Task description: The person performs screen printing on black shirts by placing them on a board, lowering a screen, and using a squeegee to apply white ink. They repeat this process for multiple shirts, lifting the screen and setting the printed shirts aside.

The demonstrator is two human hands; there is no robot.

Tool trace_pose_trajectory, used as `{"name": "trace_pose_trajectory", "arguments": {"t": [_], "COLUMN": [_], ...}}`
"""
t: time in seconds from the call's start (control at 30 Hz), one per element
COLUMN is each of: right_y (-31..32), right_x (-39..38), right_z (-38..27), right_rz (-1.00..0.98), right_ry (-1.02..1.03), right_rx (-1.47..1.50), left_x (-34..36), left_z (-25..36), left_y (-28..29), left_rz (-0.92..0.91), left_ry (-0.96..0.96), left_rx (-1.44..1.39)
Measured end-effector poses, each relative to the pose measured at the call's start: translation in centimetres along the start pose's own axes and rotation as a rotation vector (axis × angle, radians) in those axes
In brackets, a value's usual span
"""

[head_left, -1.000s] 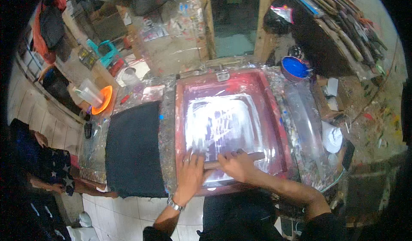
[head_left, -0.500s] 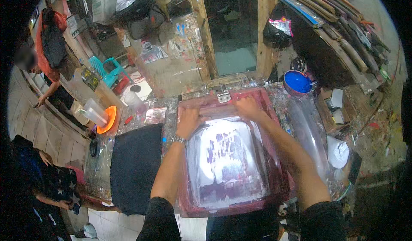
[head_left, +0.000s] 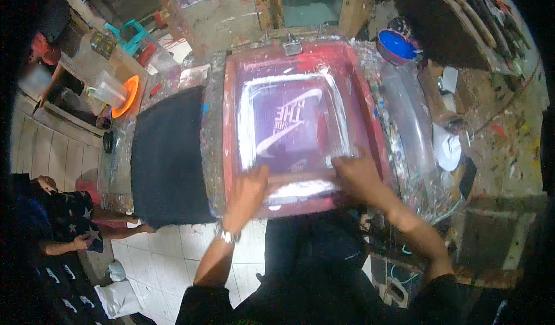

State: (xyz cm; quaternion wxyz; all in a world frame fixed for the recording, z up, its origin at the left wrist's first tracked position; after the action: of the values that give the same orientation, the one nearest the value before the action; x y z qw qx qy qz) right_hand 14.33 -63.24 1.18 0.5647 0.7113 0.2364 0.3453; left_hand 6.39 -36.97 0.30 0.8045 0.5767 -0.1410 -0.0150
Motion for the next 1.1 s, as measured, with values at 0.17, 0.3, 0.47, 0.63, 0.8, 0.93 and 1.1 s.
{"name": "trace_pose_trajectory", "arguments": {"t": [0.17,0.3,0.47,0.63,0.8,0.93,1.1], "right_y": [1.9,0.4,-3.0,-3.3,-6.6,-5.0,-1.4], "right_x": [0.3,-0.7,9.9,23.2,18.9,10.3,12.8], "right_z": [-0.6,-1.1,7.2,15.5,11.3,7.5,6.7], "right_rz": [-0.263,-0.176,-0.078,0.07,0.268,0.335,-0.361], "right_ry": [-0.104,-0.017,-0.005,0.073,0.102,0.141,-0.04], "right_rx": [0.023,0.027,-0.1,-0.117,-0.158,-0.208,0.048], "left_x": [1.0,-1.4,10.6,23.3,17.4,11.7,11.7], "left_z": [1.5,1.6,-4.6,-9.6,-11.8,-6.8,-6.7], "left_y": [2.8,1.4,1.1,3.4,-1.5,-1.9,1.4], "left_rz": [-0.116,-0.166,0.05,0.174,0.147,0.152,-0.209], "left_ry": [0.075,0.066,-0.021,-0.055,-0.036,-0.087,-0.052], "left_rx": [-0.075,-0.035,-0.034,-0.014,0.239,0.137,-0.069]}}
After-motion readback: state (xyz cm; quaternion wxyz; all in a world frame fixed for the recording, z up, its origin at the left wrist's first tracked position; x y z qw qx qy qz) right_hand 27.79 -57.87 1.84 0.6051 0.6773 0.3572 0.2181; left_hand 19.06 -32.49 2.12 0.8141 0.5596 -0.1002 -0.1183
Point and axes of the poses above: each hand's wrist, its own x-axis towards the middle knuckle, its own y-axis out of the back of the hand, z = x × y, the point moved 4 cm from there along x, towards the middle knuckle
